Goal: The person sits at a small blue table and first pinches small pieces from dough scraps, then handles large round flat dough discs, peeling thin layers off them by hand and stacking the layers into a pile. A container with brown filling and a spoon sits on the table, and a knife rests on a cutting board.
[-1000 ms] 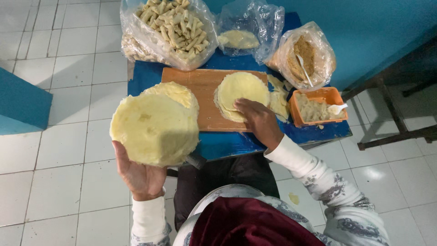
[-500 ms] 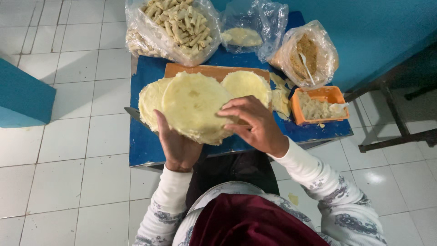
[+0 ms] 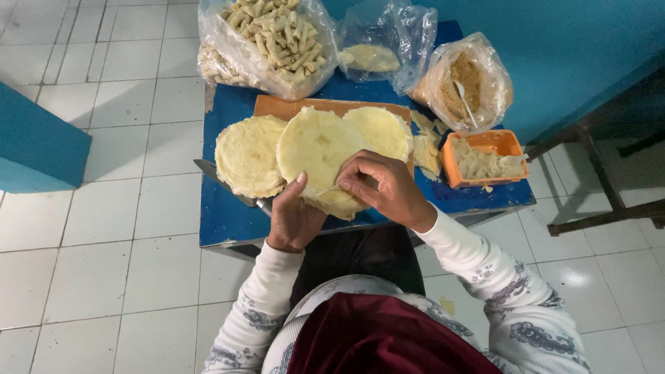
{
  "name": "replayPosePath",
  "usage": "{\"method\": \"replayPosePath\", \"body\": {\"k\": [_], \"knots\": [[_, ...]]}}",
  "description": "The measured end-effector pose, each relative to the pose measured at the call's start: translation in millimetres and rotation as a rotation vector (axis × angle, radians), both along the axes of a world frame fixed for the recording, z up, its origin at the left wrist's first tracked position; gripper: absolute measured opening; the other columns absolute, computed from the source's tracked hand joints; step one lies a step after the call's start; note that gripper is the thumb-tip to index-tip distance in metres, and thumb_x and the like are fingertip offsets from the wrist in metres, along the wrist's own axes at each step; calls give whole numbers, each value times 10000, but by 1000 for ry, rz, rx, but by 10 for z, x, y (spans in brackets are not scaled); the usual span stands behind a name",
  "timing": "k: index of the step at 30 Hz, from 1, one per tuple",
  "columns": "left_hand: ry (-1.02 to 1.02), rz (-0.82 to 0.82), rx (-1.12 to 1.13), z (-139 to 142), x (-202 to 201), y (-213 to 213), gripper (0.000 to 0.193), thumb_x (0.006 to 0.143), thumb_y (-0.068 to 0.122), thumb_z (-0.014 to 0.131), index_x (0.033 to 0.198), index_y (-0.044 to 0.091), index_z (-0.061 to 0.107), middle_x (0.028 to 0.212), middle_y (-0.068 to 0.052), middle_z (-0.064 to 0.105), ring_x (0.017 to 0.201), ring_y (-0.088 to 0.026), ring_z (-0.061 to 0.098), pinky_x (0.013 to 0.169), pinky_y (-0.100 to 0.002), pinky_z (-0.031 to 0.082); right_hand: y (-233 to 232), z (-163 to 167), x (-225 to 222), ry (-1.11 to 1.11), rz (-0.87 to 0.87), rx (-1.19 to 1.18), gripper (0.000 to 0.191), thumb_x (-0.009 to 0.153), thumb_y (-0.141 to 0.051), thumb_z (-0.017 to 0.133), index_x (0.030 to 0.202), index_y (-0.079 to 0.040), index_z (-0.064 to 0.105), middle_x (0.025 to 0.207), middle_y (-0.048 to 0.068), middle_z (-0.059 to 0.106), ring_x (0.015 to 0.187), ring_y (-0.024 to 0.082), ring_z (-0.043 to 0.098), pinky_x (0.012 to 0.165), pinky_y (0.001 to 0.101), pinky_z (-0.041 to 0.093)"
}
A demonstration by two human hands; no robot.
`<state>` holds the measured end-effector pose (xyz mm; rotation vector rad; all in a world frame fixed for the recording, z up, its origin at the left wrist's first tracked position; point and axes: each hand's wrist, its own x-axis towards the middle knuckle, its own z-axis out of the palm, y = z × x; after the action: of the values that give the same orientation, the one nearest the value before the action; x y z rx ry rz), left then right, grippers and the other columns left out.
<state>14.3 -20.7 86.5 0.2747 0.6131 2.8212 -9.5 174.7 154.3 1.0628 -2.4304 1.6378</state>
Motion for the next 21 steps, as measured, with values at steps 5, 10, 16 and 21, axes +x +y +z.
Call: {"method": "replayPosePath", "body": {"k": [5,10,16,21], "knots": [[-59,-8,6,-121,-61,-19,572,992,169,565,1526,41,404,1475,-117,547,1363,-286,526,1156,-439,412,-1,53,42,114,-11,35,56,980,-105,727,1013,-67,753,1013,27,710,886,136,694,770,273,540],[-51,-78,110,-129,-79,0,542,1022,187,561,1518,16,420,1460,-140,558,1339,-301,540,1134,-444,428,-123,79,160,370,-113,62,186,856,-134,820,1003,-73,723,994,44,672,884,212,673,751,332,544],[-39,-55,71,-134,-102,19,536,1015,189,556,1511,31,428,1456,-122,563,1340,-279,551,1149,-427,428,-151,-4,174,540,-142,125,148,864,-63,788,978,-83,696,999,42,674,926,253,686,774,371,556],[-2,-90,-2,-165,-71,14,542,1032,200,564,1519,3,428,1455,-145,564,1330,-288,553,1146,-437,427,-113,-50,98,397,-125,165,127,909,-41,762,985,-67,662,1004,67,677,917,274,694,761,374,554]]}}
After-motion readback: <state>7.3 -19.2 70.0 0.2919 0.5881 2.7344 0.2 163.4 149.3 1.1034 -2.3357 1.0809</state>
